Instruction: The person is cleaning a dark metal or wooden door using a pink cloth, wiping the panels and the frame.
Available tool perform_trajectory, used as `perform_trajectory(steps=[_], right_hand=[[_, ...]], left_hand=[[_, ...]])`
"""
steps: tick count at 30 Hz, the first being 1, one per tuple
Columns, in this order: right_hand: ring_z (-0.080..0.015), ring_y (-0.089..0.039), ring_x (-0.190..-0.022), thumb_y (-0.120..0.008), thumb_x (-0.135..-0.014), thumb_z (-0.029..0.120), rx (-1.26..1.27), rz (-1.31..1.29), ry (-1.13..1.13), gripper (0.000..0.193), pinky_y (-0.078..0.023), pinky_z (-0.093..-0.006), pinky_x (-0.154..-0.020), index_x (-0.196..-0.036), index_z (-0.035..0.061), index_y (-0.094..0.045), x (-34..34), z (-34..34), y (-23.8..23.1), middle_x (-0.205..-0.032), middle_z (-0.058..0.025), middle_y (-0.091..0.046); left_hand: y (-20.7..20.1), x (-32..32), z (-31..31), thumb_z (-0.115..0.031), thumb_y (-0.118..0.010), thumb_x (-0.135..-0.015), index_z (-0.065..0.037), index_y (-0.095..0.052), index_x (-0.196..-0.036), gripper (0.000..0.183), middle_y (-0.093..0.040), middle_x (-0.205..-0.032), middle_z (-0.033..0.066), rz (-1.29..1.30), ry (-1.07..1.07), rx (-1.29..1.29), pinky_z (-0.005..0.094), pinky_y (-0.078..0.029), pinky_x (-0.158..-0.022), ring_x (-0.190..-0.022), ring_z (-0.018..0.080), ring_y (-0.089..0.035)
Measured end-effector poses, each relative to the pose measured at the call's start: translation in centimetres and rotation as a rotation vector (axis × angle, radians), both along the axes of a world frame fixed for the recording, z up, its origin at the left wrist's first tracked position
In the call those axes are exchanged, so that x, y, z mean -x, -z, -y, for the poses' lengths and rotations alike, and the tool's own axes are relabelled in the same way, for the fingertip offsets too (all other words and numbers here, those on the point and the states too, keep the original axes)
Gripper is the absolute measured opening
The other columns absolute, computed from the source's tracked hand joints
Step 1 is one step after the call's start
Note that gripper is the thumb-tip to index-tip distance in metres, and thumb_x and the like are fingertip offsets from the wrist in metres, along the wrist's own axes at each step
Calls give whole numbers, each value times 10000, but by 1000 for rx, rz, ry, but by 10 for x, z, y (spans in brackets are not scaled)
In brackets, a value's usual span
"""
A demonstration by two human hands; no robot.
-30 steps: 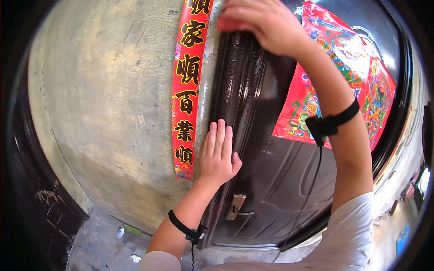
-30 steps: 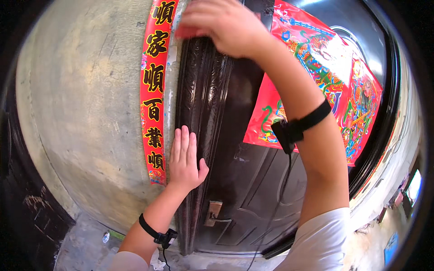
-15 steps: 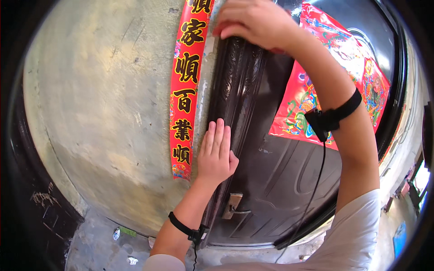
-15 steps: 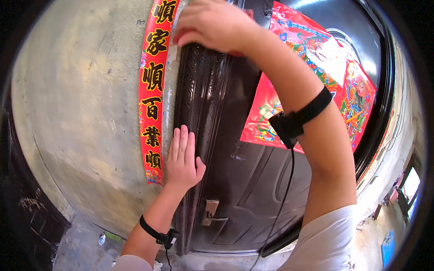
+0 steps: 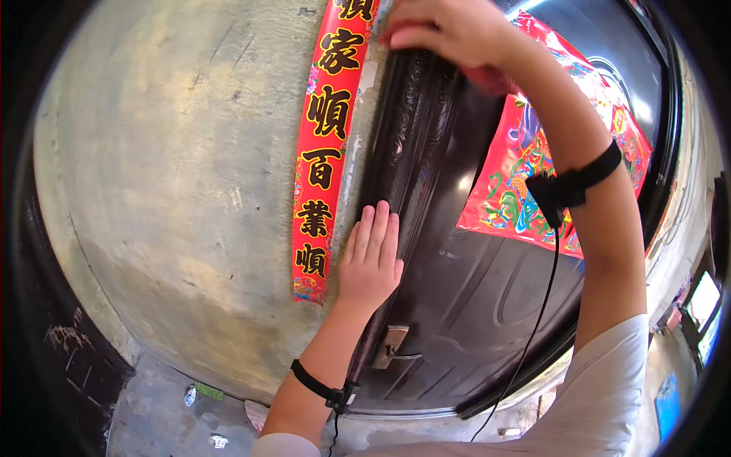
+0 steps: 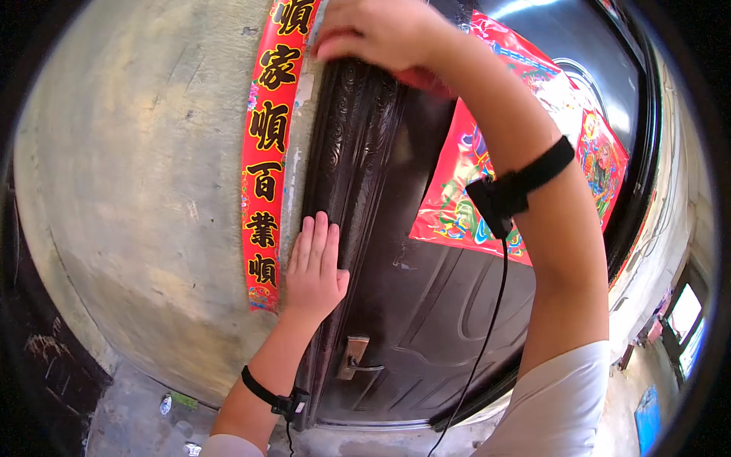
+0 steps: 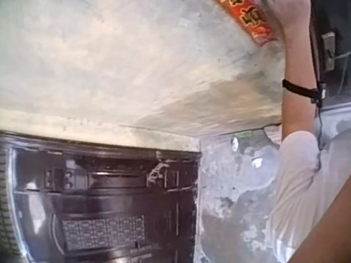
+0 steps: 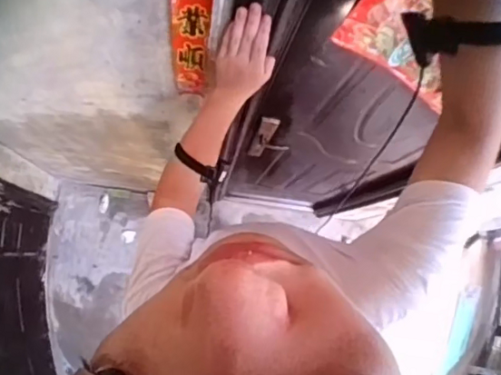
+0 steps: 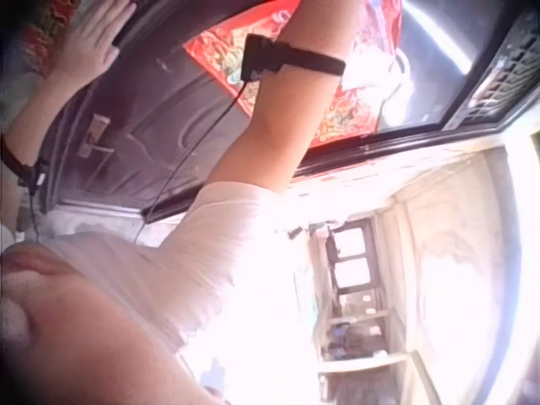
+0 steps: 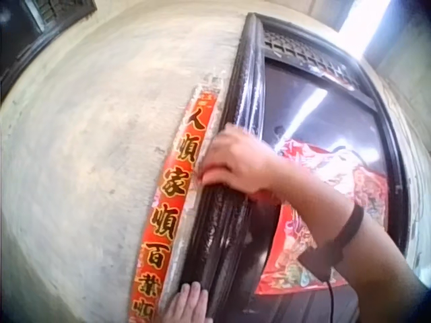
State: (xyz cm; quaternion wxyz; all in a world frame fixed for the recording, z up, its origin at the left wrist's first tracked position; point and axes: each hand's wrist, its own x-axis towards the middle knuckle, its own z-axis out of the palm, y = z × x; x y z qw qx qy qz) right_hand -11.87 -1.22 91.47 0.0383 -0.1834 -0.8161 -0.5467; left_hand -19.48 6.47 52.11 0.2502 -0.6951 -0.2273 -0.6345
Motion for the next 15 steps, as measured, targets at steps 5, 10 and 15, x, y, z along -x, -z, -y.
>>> perform_trajectory(steps=[5, 10, 15], right_hand=[[-308, -624, -1085, -662, -980, 389, -322, -123, -78, 313, -423, -435, -1055, -1023, 107, -789, -19, -5, -40, -1080, -100, -732], [-266, -640, -1085, -667, -967, 401, -22, -100, 21, 320, -416, -466, -1066, -1041, 117, -794, -10, -1, -2, -1089, -81, -739], [-238, -634, -1115, -753, -849, 383, -61, -19, -216, 268, -435, -447, -1087, -952, 137, -780, -25, -31, 62, -1094, -20, -720]], left_hand=[[0, -8, 1, -29, -583, -750, 34, -448, -1520, 784, -421, -1615, 249, 18, 18, -12, 521, -393, -1210, -1497, 425, -414], [0, -8, -1, -28, -564, -752, 51, -458, -1498, 757, -448, -1585, 275, 26, 11, -28, 541, -397, -1202, -1479, 455, -424], [-1, -7, -2, -39, -544, -773, 68, -460, -1490, 730, -449, -1584, 275, 19, -57, -39, 545, -396, -1200, -1473, 461, -429]])
